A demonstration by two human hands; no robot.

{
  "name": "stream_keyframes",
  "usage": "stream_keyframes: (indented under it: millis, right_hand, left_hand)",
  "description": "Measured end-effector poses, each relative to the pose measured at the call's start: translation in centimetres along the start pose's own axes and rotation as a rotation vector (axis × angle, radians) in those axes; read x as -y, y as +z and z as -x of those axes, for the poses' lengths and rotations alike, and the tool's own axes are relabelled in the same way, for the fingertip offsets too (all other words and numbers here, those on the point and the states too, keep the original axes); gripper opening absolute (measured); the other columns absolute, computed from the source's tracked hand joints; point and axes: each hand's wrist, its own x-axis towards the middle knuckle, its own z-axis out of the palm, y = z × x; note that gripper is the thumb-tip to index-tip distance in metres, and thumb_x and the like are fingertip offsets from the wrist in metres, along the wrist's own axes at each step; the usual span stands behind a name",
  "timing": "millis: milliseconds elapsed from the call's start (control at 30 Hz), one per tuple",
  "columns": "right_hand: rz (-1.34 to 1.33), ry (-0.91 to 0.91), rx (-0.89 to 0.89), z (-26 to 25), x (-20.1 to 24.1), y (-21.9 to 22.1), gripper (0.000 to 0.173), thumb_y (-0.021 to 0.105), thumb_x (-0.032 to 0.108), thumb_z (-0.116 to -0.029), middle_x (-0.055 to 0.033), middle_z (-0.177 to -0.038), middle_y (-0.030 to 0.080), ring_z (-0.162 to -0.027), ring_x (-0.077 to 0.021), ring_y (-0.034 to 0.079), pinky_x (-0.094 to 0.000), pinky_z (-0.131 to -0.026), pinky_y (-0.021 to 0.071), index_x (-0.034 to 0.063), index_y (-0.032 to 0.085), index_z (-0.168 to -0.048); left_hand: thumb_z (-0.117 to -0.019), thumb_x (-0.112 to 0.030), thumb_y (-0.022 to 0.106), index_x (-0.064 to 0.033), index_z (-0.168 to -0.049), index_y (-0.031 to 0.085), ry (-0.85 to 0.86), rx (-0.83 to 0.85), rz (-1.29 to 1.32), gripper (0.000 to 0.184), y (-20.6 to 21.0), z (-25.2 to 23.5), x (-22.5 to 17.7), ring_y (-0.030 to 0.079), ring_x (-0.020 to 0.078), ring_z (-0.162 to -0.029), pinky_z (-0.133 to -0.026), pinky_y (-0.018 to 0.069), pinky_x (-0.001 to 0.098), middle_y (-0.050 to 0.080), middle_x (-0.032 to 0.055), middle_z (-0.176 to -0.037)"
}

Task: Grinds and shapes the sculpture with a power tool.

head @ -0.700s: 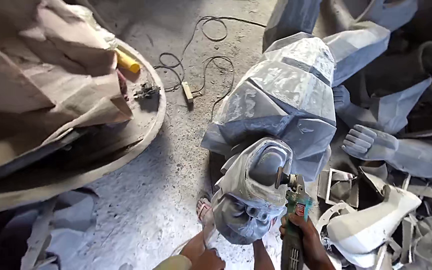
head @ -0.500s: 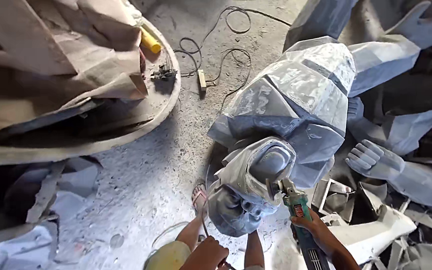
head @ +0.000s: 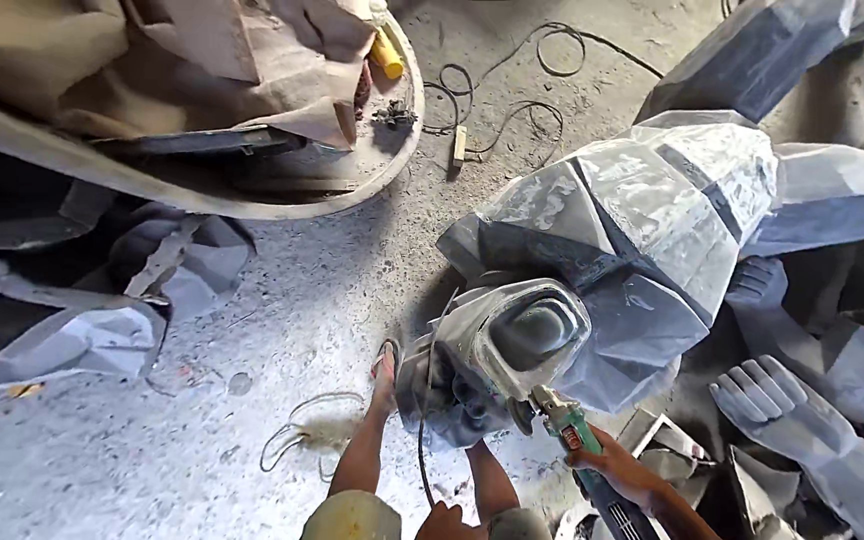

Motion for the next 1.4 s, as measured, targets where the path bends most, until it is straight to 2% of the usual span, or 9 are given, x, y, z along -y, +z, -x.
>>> stream_keyframes:
  millis: [333,567,667,767,867,1067,1267,1333,1400]
  right_hand:
    - [0.115,0.011,0.012,-2.8,8.1,2.7,0.058,0.073,0.033,-0.0896,-0.0142,-0.088,0.068,-0.070,-0.0272,0.071,-0.0428,-0.064,0.0626,0.0128,0.046,-0.137]
    - [0.116,0.172,-0.138,0.5,5.4,2.5,0.057,0.068,0.031,-0.0904,-0.0147,-0.085,0.068,-0.069,-0.0268,0.070,-0.0432,-0.064,0.0620,0.0103,0.044,-0.138]
    - [0.111,0.164,-0.205,1.1,4.1,3.0,0.056,0.066,0.031,-0.0907,-0.0162,-0.084,0.069,-0.069,-0.0278,0.070,-0.0445,-0.065,0.0621,0.0065,0.045,-0.136]
    - [0.080,0.158,-0.216,0.1,5.9,4.1,0.053,0.064,0.034,-0.0931,-0.0168,-0.086,0.069,-0.070,-0.0280,0.070,-0.0441,-0.064,0.0619,0.0064,0.047,-0.134]
    - [0.070,0.192,-0.193,-1.3,10.3,6.2,0.045,0.055,0.038,-0.1017,-0.0148,-0.087,0.067,-0.070,-0.0262,0.069,-0.0416,-0.062,0.0612,0.0102,0.045,-0.136]
    - [0.099,0.284,-0.156,-5.7,17.5,8.1,0.045,0.041,0.045,-0.1068,-0.0124,-0.081,0.066,-0.067,-0.0239,0.068,-0.0387,-0.062,0.0612,0.0041,0.055,-0.117]
    - [0.096,0.326,-0.211,-6.6,18.7,9.0,0.046,0.040,0.047,-0.1061,-0.0122,-0.077,0.065,-0.063,-0.0237,0.068,-0.0394,-0.059,0.0612,0.0040,0.057,-0.108]
    - [0.172,0.297,-0.273,-5.4,17.9,9.8,0.041,0.042,0.043,-0.1063,-0.0127,-0.078,0.065,-0.064,-0.0241,0.068,-0.0399,-0.059,0.0610,0.0055,0.055,-0.115]
    - [0.328,0.180,-0.381,-3.7,16.6,11.0,0.040,0.055,0.033,-0.1032,-0.0155,-0.087,0.067,-0.068,-0.0276,0.069,-0.0437,-0.061,0.0609,0.0086,0.049,-0.134]
  left_hand:
    - [-0.0933,-0.049,0.060,-0.0118,-0.083,0.070,-0.170,-0.230,0.143,0.040,1.4,2.1,0.9,0.064,0.0313,-0.085,-0.090,0.0451,0.0506,0.067,0.0087,-0.076]
    - [-0.0884,-0.042,0.067,-0.0127,-0.085,0.070,-0.014,-0.270,0.330,0.030,1.8,2.8,2.7,0.063,0.0307,-0.085,-0.089,0.0444,0.0522,0.067,0.0073,-0.079]
    - [-0.0891,-0.036,0.070,-0.0078,-0.092,0.073,0.031,-0.194,0.416,0.028,0.8,3.6,3.1,0.064,0.0350,-0.092,-0.091,0.0443,0.0553,0.070,0.0128,-0.087]
    - [-0.0862,-0.036,0.071,-0.0092,-0.091,0.074,0.031,-0.213,0.455,0.027,1.5,3.9,4.0,0.064,0.0355,-0.092,-0.090,0.0444,0.0554,0.070,0.0132,-0.087]
    - [-0.0858,-0.036,0.071,-0.0101,-0.089,0.072,0.052,-0.257,0.442,0.026,1.7,5.0,5.5,0.064,0.0338,-0.089,-0.089,0.0440,0.0555,0.069,0.0112,-0.084]
    - [-0.0958,-0.037,0.060,-0.0097,-0.094,0.069,0.067,-0.228,0.408,0.029,0.5,8.4,8.8,0.063,0.0313,-0.089,-0.094,0.0413,0.0514,0.068,0.0103,-0.083]
    - [-0.0977,-0.039,0.057,-0.0105,-0.093,0.066,0.067,-0.292,0.487,0.030,1.0,9.8,10.8,0.062,0.0291,-0.087,-0.094,0.0402,0.0491,0.066,0.0085,-0.080]
    - [-0.0974,-0.038,0.058,-0.0101,-0.094,0.066,0.080,-0.300,0.501,0.030,1.3,10.1,11.0,0.063,0.0293,-0.087,-0.094,0.0408,0.0498,0.066,0.0089,-0.081]
    - [-0.0964,-0.038,0.061,-0.0097,-0.094,0.068,0.092,-0.315,0.512,0.029,1.4,10.4,11.0,0.063,0.0302,-0.089,-0.094,0.0411,0.0510,0.068,0.0094,-0.084]
